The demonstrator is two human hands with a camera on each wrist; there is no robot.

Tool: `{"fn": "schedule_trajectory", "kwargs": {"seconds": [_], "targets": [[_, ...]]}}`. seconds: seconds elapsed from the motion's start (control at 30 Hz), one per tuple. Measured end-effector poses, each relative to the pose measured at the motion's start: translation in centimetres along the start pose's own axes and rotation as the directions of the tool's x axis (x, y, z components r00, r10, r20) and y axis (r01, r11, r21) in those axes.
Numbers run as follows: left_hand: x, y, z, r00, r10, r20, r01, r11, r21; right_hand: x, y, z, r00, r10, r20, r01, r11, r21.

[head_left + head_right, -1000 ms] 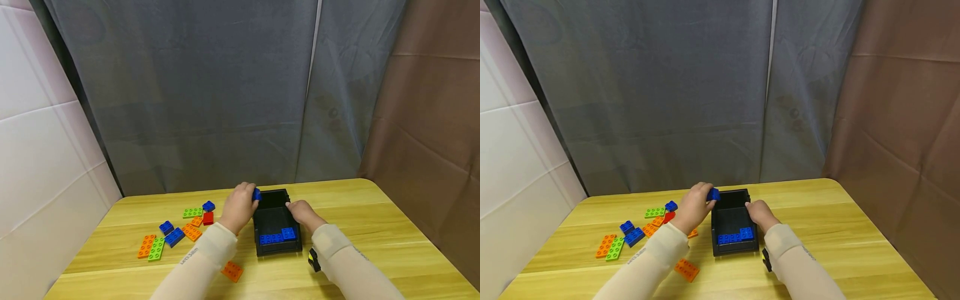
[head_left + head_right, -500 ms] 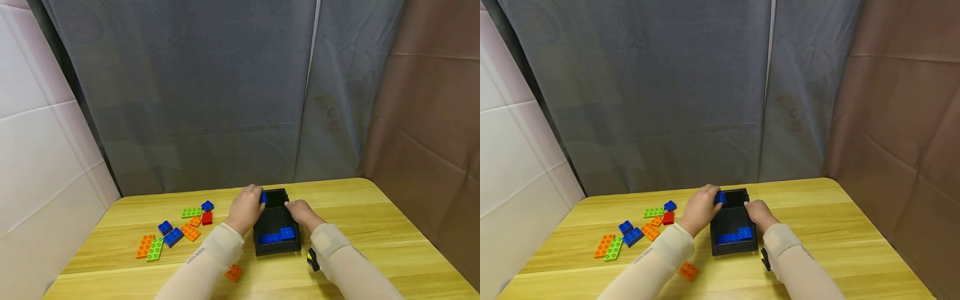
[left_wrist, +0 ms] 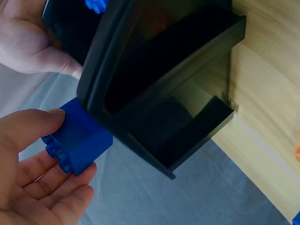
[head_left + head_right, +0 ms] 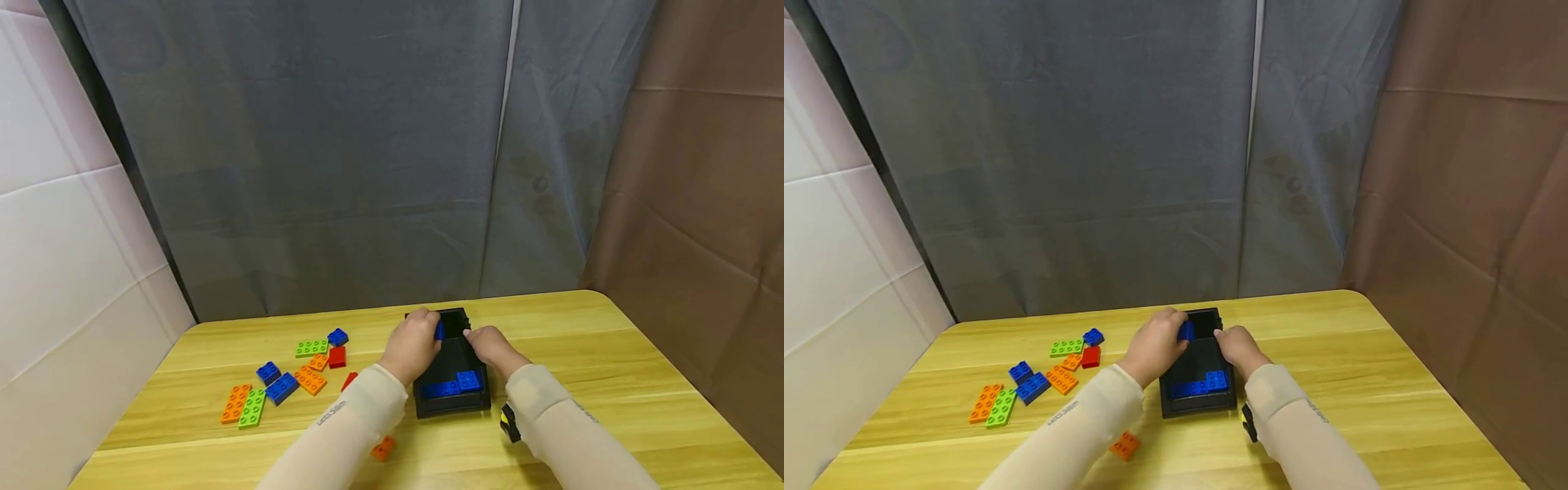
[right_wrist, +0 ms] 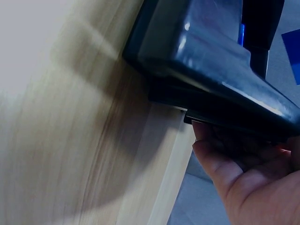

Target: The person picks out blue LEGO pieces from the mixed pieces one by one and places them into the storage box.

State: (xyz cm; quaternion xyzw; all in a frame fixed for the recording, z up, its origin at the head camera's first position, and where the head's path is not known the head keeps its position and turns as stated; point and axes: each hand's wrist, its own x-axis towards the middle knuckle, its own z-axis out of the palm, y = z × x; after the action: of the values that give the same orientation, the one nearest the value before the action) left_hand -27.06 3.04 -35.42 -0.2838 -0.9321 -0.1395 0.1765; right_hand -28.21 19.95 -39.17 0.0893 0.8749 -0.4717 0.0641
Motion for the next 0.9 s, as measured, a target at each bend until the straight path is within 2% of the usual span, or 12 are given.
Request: {"fn": "schedule_trajectory", "kwargs": {"seconds": [0.17,0.53,0.9], "targets": [[0.1,0.2,0.5,0.998,0.002,0.069,-0.002,1.0,-0.001,0.0,-0.1,0.0,1.0,-0.005,0.002,0.005,1.0,-0.014],[0.5,0.5,1.4,0.989,-0.01,0.147,0.007,1.0,0.023,0.0,-0.1,0.1,1.0,0.002,0.004,-0.002,1.0,0.027],[0.9,1.1,2.3,0.976,0.021,0.217,-0.039,0.996,0.081,0.0,-0.1,0.1,1.0,-0.009,-0.02,0.009,1.0,0.01]]}}
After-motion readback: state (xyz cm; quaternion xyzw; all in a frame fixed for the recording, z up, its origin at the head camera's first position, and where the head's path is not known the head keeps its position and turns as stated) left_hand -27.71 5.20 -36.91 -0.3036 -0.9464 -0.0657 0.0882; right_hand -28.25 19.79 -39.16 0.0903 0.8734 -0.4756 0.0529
